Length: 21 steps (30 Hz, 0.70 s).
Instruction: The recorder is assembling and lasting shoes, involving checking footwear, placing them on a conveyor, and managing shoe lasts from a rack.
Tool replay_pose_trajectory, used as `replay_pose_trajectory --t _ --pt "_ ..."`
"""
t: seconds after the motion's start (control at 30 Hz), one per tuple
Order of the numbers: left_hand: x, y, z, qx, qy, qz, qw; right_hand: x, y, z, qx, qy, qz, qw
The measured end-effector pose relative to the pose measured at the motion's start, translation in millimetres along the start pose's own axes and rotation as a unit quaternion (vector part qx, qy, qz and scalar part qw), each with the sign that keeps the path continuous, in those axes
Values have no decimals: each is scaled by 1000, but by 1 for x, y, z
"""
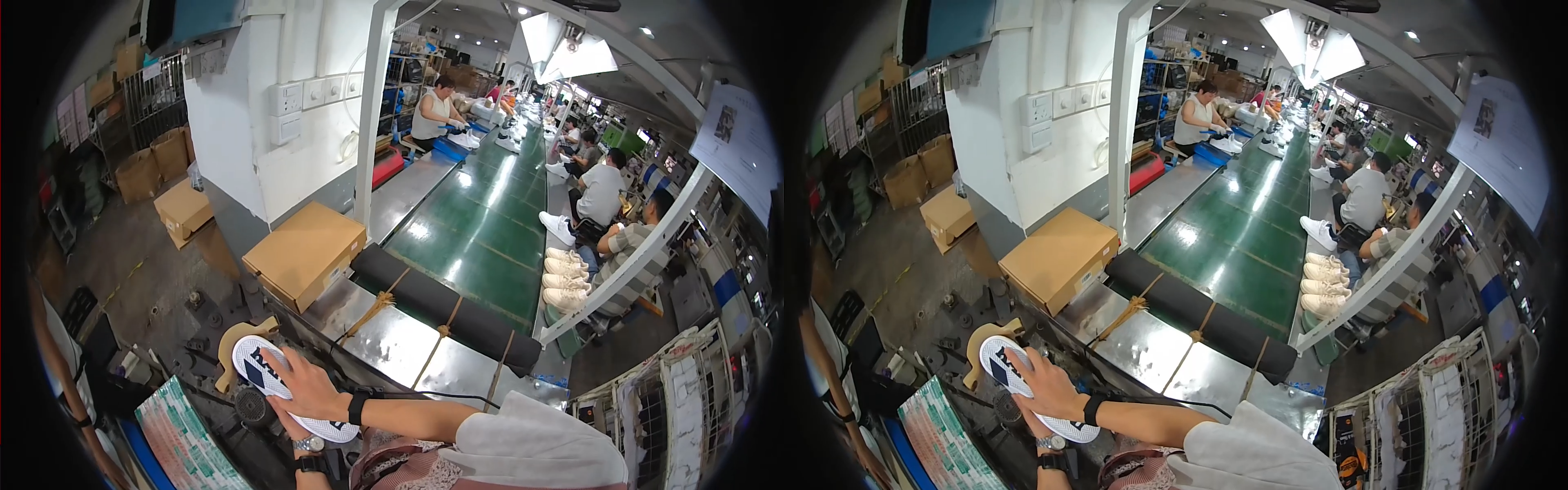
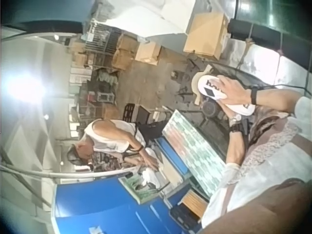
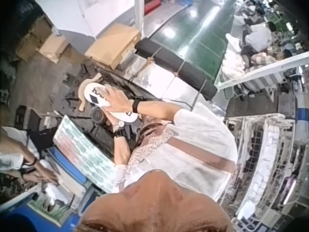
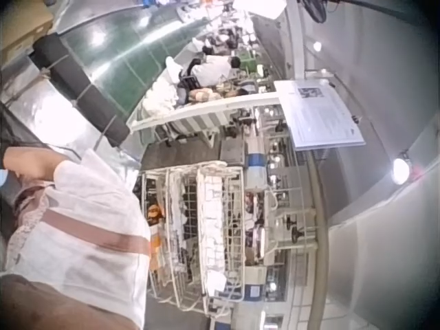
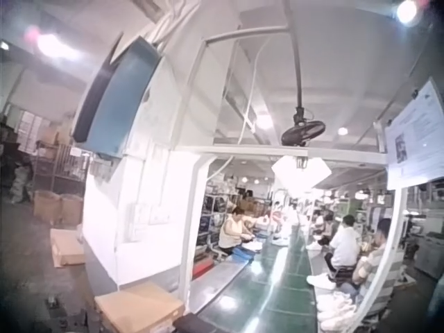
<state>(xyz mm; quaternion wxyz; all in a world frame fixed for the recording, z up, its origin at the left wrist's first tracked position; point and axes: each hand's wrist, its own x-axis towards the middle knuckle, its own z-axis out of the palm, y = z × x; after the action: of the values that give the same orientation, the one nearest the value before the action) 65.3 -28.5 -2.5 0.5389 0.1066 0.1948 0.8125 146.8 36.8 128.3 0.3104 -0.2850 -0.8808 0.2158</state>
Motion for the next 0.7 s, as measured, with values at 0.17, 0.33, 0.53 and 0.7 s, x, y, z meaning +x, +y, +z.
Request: replay_pose_trajectory --t 0.17,0.33,0.53,0.7 --pt "-34 -8 10 45 32 1 999 -32 -18 -20 3 31 15 999" --pt "-87 56 -67 198 72 -148 966 -69 37 -5 573 22 287 767" --pt "-169 137 -10 479 60 -232 844 -8 31 50 745 -197 425 475" --pt "-220 148 -27 568 126 -261 770 -15 19 70 766 -156 449 433"
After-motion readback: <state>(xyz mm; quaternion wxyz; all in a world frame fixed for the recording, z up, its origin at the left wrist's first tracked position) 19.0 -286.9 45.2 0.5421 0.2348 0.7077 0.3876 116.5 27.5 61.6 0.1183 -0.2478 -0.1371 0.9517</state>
